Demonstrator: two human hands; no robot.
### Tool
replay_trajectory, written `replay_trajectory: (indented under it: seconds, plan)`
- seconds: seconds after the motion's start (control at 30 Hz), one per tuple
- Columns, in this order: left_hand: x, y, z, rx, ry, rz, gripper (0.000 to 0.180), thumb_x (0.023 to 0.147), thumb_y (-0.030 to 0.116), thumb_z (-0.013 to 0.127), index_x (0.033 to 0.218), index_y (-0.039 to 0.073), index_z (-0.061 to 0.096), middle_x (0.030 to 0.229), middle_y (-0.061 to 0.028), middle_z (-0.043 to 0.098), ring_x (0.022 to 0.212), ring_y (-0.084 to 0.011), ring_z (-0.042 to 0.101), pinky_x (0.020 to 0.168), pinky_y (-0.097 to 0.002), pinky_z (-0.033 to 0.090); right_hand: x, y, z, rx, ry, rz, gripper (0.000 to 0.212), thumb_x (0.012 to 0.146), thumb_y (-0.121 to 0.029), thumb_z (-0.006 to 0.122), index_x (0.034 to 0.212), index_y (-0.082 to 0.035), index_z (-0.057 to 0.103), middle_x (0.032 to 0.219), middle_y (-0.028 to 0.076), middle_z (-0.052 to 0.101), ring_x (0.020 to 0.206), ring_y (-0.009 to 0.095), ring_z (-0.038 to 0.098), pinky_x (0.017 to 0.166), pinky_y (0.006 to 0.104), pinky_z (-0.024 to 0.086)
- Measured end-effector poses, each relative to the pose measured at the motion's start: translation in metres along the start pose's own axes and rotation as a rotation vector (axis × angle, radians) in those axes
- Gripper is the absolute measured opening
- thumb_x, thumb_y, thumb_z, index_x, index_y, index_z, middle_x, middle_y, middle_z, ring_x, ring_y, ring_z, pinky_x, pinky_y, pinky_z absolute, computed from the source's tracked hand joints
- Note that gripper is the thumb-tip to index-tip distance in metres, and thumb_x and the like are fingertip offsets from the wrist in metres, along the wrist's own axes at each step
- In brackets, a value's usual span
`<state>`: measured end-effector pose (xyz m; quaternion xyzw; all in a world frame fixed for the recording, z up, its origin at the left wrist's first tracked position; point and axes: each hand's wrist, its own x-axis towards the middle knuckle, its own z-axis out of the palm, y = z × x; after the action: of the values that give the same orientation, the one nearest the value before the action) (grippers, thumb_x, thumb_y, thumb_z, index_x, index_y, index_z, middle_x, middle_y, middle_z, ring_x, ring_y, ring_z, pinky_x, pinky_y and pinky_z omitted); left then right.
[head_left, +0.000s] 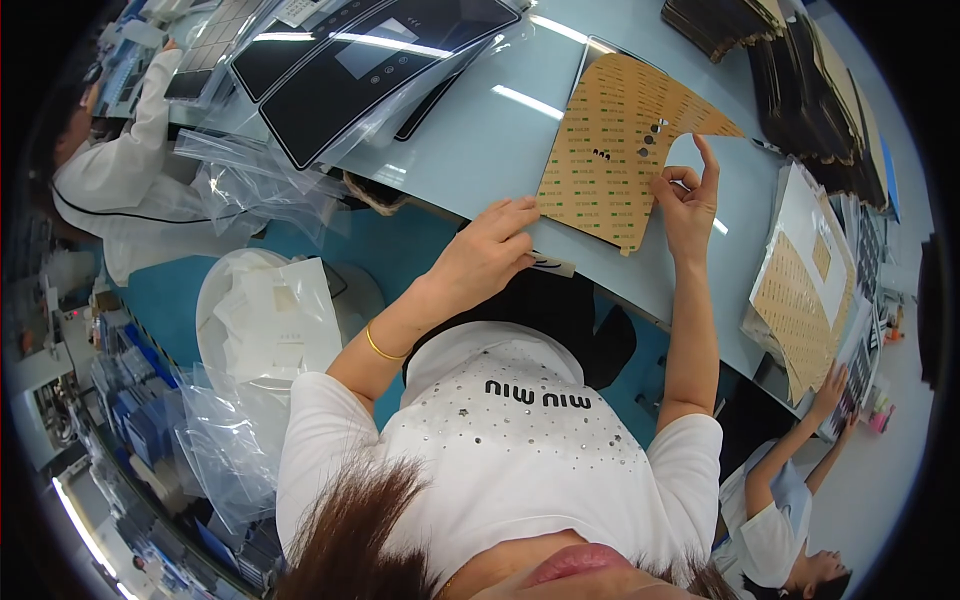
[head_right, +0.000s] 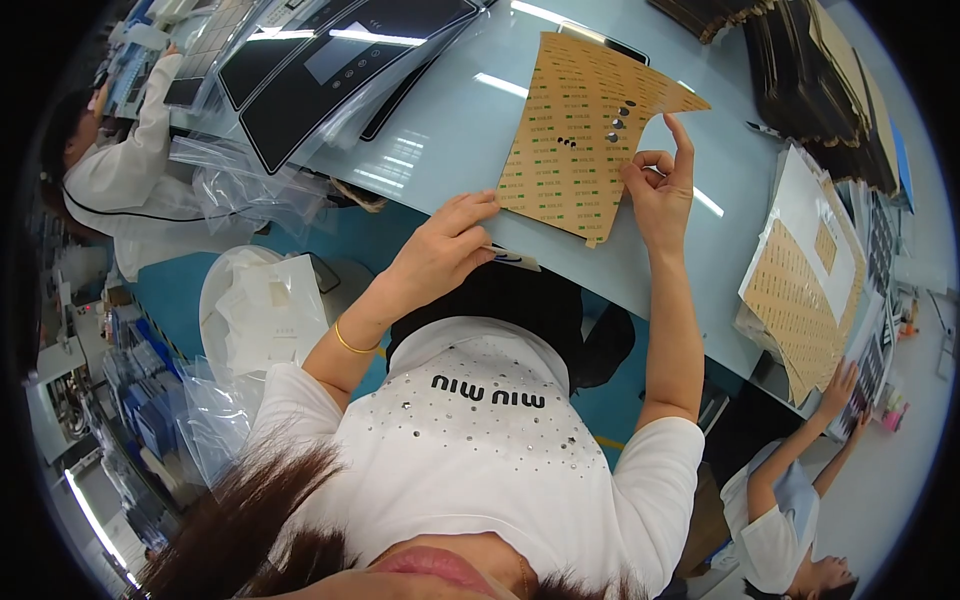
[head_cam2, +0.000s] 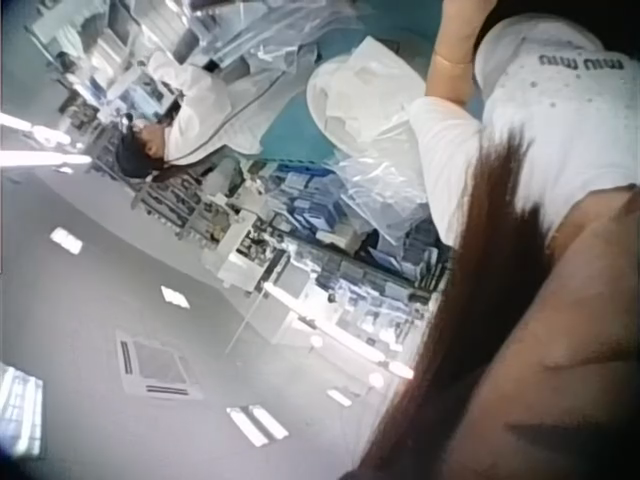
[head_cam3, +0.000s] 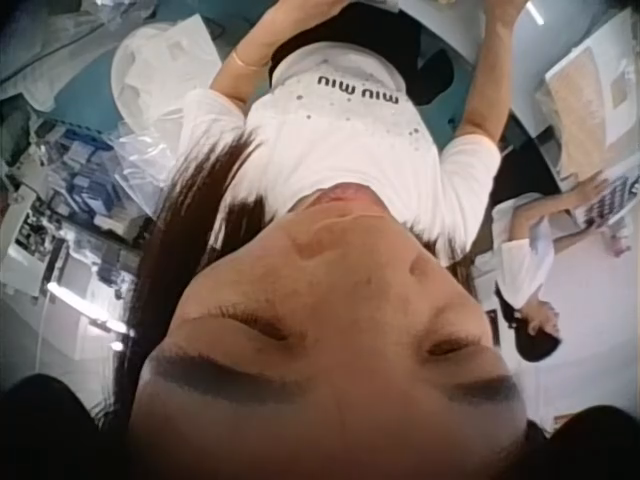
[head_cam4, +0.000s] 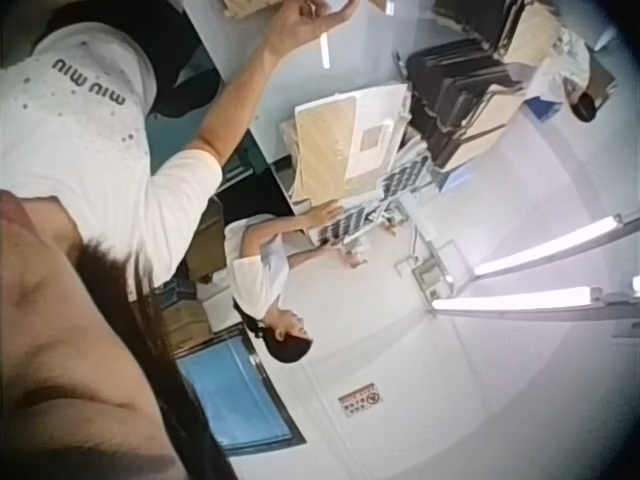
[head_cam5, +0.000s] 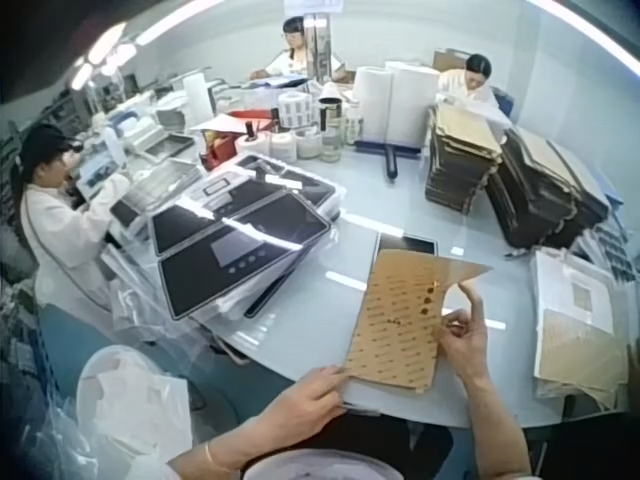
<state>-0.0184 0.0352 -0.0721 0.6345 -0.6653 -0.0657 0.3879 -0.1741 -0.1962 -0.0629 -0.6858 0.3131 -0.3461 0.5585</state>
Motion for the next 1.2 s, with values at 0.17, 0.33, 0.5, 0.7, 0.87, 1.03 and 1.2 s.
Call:
replay_trajectory:
  seconds: [0.17, 0.33, 0.5, 0.7, 0.87, 1.03, 1.2]
  plan:
    - [0.003, -0.003, -0.004, -0.032, -0.065, 0.009, 0.02, 0.073, 0.001, 0.071, 0.074, -0.001, 0.051, 0.117, -0.0139, 0.054, 0.119, -0.0323, 0.05, 0.102, -0.0434, 0.043, 0.001, -0.001, -0.001, -0.08, 0.003, -0.002, 0.067, 0.081, 0.008, 0.058, 0.14, -0.015, 0.036, 0.079, 0.002, 0.059, 0.063, 0.002, 0.053, 0.062, 0.0183, 0.046]
    - [0.007, -0.007, -0.007, -0.048, -0.108, 0.051, 0.02, 0.074, 0.001, 0.07, 0.074, -0.002, 0.05, 0.116, -0.0137, 0.053, 0.118, -0.0327, 0.05, 0.103, -0.0439, 0.042, 0.002, -0.007, 0.004, -0.144, 0.02, 0.017, 0.065, 0.08, 0.007, 0.058, 0.138, -0.015, 0.038, 0.077, 0.001, 0.058, 0.063, 0.002, 0.052, 0.061, 0.0183, 0.045]
    - [0.007, -0.011, -0.007, -0.092, -0.12, 0.045, 0.02, 0.075, 0.001, 0.069, 0.074, -0.002, 0.049, 0.115, -0.0138, 0.053, 0.118, -0.033, 0.05, 0.103, -0.0443, 0.042, 0.006, -0.004, 0.006, -0.183, 0.021, -0.004, 0.065, 0.078, 0.006, 0.057, 0.138, -0.014, 0.039, 0.075, 0.0, 0.057, 0.063, 0.003, 0.052, 0.061, 0.0191, 0.045]
    - [0.009, -0.009, -0.01, -0.082, -0.109, 0.099, 0.022, 0.069, -0.001, 0.071, 0.073, -0.003, 0.049, 0.113, -0.0163, 0.054, 0.115, -0.0341, 0.051, 0.1, -0.0414, 0.044, 0.007, -0.015, 0.012, -0.325, 0.049, 0.052, 0.064, 0.076, 0.002, 0.058, 0.136, -0.013, 0.041, 0.072, 0.001, 0.057, 0.064, 0.005, 0.054, 0.061, 0.0205, 0.046]
    - [0.008, -0.011, -0.01, -0.093, -0.123, 0.093, 0.022, 0.071, -0.001, 0.07, 0.073, -0.002, 0.048, 0.115, -0.0143, 0.054, 0.117, -0.0334, 0.05, 0.102, -0.0424, 0.043, 0.01, -0.014, 0.013, -0.425, 0.078, 0.043, 0.063, 0.075, -0.001, 0.058, 0.135, -0.015, 0.043, 0.068, 0.002, 0.058, 0.061, 0.009, 0.055, 0.061, 0.0244, 0.047]
    - [0.007, -0.004, -0.004, -0.005, -0.167, 0.12, 0.021, 0.074, 0.001, 0.07, 0.073, 0.0, 0.049, 0.125, -0.012, 0.052, 0.125, -0.0319, 0.045, 0.104, -0.047, 0.038, 0.011, -0.014, 0.014, -0.486, 0.085, 0.032, 0.063, 0.076, -0.003, 0.059, 0.136, -0.016, 0.043, 0.066, 0.001, 0.057, 0.062, 0.007, 0.054, 0.06, 0.0238, 0.046]
    - [0.001, 0.013, 0.011, 0.33, -0.212, 0.147, 0.012, 0.078, 0.007, 0.063, 0.073, 0.005, 0.053, 0.13, -0.0124, 0.05, 0.133, -0.0308, 0.036, 0.11, -0.0551, 0.022, 0.009, -0.014, 0.014, -0.536, 0.075, 0.027, 0.063, 0.076, -0.005, 0.06, 0.136, -0.018, 0.043, 0.067, 0.001, 0.058, 0.062, 0.007, 0.055, 0.06, 0.024, 0.047]
